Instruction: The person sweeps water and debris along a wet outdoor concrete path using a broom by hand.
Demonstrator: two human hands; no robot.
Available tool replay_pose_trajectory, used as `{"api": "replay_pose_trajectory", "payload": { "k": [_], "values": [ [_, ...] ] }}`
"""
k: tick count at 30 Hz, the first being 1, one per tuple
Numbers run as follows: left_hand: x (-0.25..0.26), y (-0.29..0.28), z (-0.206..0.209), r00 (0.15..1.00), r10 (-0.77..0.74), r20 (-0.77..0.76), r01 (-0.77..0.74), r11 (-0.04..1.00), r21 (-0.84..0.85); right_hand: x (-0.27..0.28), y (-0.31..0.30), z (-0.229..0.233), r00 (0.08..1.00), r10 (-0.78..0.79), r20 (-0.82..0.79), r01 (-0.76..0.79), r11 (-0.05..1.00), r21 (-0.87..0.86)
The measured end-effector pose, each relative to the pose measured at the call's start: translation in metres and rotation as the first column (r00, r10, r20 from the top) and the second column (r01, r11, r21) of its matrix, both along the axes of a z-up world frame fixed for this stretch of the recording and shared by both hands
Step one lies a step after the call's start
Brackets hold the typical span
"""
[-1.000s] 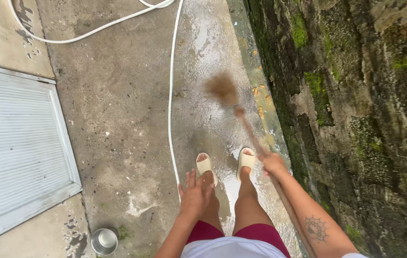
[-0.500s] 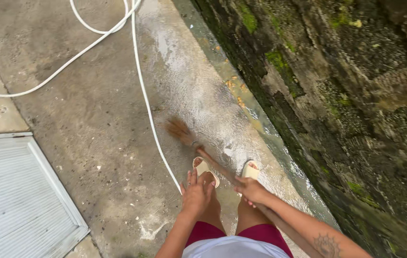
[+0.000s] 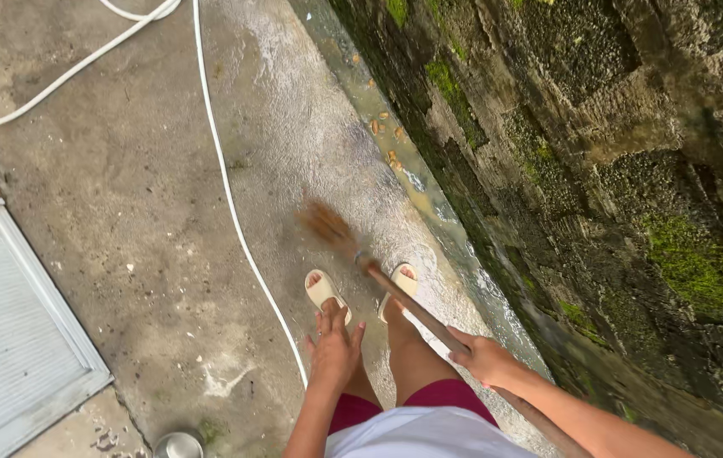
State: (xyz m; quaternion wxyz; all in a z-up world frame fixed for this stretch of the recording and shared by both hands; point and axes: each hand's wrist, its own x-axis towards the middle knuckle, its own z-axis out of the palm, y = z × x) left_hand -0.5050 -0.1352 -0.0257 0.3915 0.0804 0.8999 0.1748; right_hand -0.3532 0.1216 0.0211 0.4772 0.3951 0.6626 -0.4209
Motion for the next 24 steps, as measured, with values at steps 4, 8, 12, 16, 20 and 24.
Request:
{"api": "replay_pose_trajectory", "payload": {
  "k": [4, 8, 12, 16, 20, 24],
  "values": [
    [0.011, 0.010, 0.003, 0.999, -0.008, -0.049, 0.008, 1.000, 0.012, 0.030, 0.045, -0.025, 0.986, 0.101, 0.130, -0.104, 0.994, 0.020],
    [0.024, 0.014, -0.002, 1.000, -0.010, -0.023, 0.010, 1.000, 0.006, 0.037, 0.090, -0.054, 0.993, 0.078, -0.086, -0.055, 0.968, 0.243],
    [0.031, 0.030, -0.012, 0.996, -0.053, -0.077, 0.057, 0.997, 0.045, 0.049, 0.061, -0.036, 0.991, -0.044, -0.129, 0.080, 0.954, 0.289],
    [0.037, 0.049, 0.002, 0.990, -0.102, -0.096, 0.108, 0.992, 0.067, 0.080, 0.064, -0.023, 0.997, -0.065, 0.035, 0.054, 0.962, 0.269],
    [0.029, 0.066, 0.018, 0.987, -0.154, -0.044, 0.157, 0.982, 0.100, 0.175, 0.052, -0.040, 0.994, 0.030, 0.104, -0.065, 0.936, 0.346],
    [0.023, 0.081, 0.014, 0.980, -0.188, -0.066, 0.195, 0.974, 0.112, 0.261, 0.045, -0.042, 0.943, -0.185, 0.277, 0.079, 0.931, 0.356]
  ]
}}
